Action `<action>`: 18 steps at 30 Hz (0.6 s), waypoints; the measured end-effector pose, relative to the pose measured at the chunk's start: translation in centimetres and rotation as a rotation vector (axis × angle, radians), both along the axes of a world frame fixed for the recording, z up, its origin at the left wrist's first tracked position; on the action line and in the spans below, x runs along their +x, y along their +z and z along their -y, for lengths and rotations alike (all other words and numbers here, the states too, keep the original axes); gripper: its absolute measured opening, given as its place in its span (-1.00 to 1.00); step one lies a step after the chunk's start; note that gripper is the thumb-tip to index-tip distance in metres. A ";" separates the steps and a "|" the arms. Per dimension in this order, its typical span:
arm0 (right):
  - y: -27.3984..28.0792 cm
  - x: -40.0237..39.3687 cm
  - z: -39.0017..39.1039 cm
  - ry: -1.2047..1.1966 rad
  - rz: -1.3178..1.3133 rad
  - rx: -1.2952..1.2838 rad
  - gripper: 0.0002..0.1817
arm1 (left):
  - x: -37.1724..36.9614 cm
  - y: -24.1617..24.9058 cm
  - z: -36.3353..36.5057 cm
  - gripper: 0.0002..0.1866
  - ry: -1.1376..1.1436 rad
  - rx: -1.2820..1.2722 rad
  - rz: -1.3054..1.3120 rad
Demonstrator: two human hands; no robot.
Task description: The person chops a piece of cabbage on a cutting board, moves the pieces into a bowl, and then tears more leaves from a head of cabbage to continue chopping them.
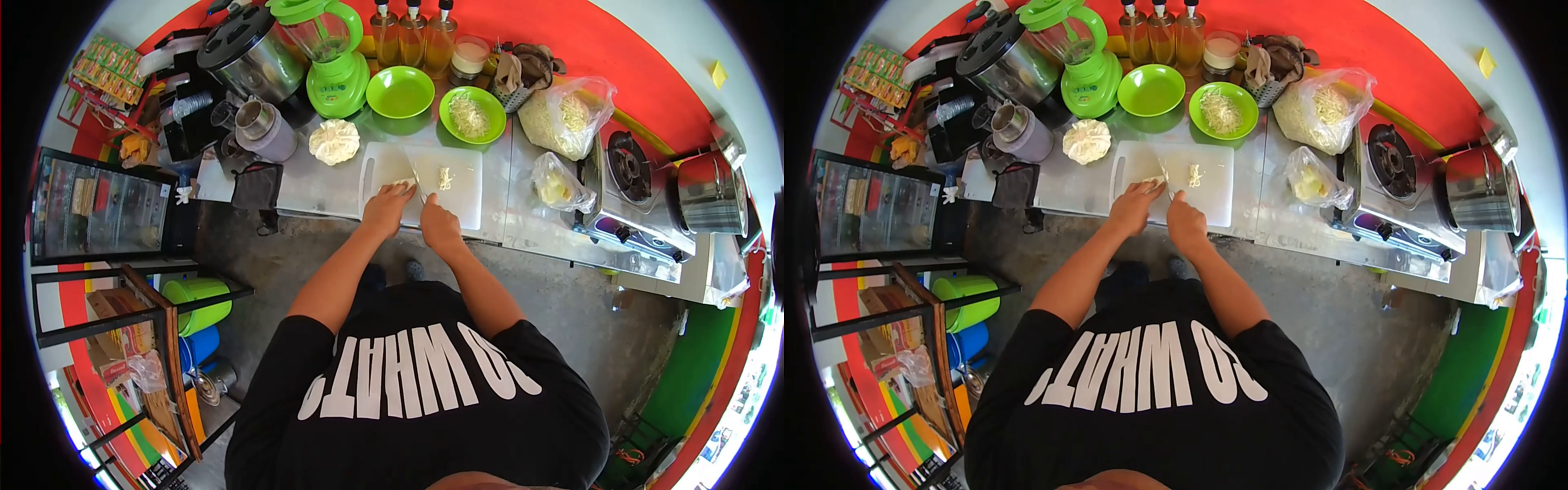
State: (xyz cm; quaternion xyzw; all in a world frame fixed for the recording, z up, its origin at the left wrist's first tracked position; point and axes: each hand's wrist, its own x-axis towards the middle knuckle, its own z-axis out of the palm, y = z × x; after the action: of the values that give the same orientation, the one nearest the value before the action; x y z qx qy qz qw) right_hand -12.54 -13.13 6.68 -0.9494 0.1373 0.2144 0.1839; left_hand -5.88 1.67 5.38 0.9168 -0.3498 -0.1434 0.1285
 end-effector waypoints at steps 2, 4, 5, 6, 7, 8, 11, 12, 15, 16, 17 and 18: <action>0.6 0.4 0.3 0.024 0.023 -0.017 -0.59 | -0.1 -0.1 0.0 -0.14 0.001 0.003 -0.005; 1.9 0.7 0.6 0.061 -0.023 -0.019 -0.60 | 0.0 -0.7 -0.1 -0.15 0.003 -0.021 0.003; 1.9 0.5 0.7 0.062 -0.023 -0.018 -0.60 | 0.1 -1.0 -0.2 -0.15 0.004 -0.021 0.003; 1.8 -0.1 0.8 0.056 -0.032 -0.006 -0.60 | 0.0 -1.0 -0.2 -0.15 0.009 -0.036 0.011; 1.7 -0.6 0.9 0.048 -0.042 0.005 -0.59 | -0.1 -1.0 -0.2 -0.16 0.013 -0.052 0.019; 1.5 -0.8 0.9 0.048 -0.044 0.002 -0.59 | 0.0 -0.9 -0.2 -0.16 0.013 -0.055 0.018; 0.3 -1.5 0.9 0.016 -0.053 0.021 -0.61 | -0.2 -0.2 -0.2 -0.17 0.033 -0.086 -0.052; 0.4 -0.9 1.1 0.029 -0.044 0.029 -0.59 | -0.1 -0.2 -0.2 -0.17 0.038 -0.091 -0.052; 1.5 0.3 1.5 0.057 -0.048 0.026 -0.51 | 0.0 -0.5 -0.1 -0.17 0.041 -0.096 -0.035; 2.3 0.5 1.5 0.077 -0.066 0.018 -0.46 | 0.1 -0.7 -0.1 -0.17 0.046 -0.093 -0.024; 3.1 0.5 1.3 0.077 -0.063 0.015 -0.46 | 0.1 -0.9 -0.1 -0.17 0.045 -0.096 -0.021; 3.7 0.3 1.1 0.083 -0.101 0.015 -0.41 | 0.0 -0.9 -0.1 -0.21 0.052 -0.107 -0.007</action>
State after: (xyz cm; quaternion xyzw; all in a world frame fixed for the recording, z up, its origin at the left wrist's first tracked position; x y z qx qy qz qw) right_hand -12.23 -14.20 10.38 -0.9408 0.1051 0.2707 0.1748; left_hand -5.88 1.73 4.45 0.9168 -0.3328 -0.1245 0.1822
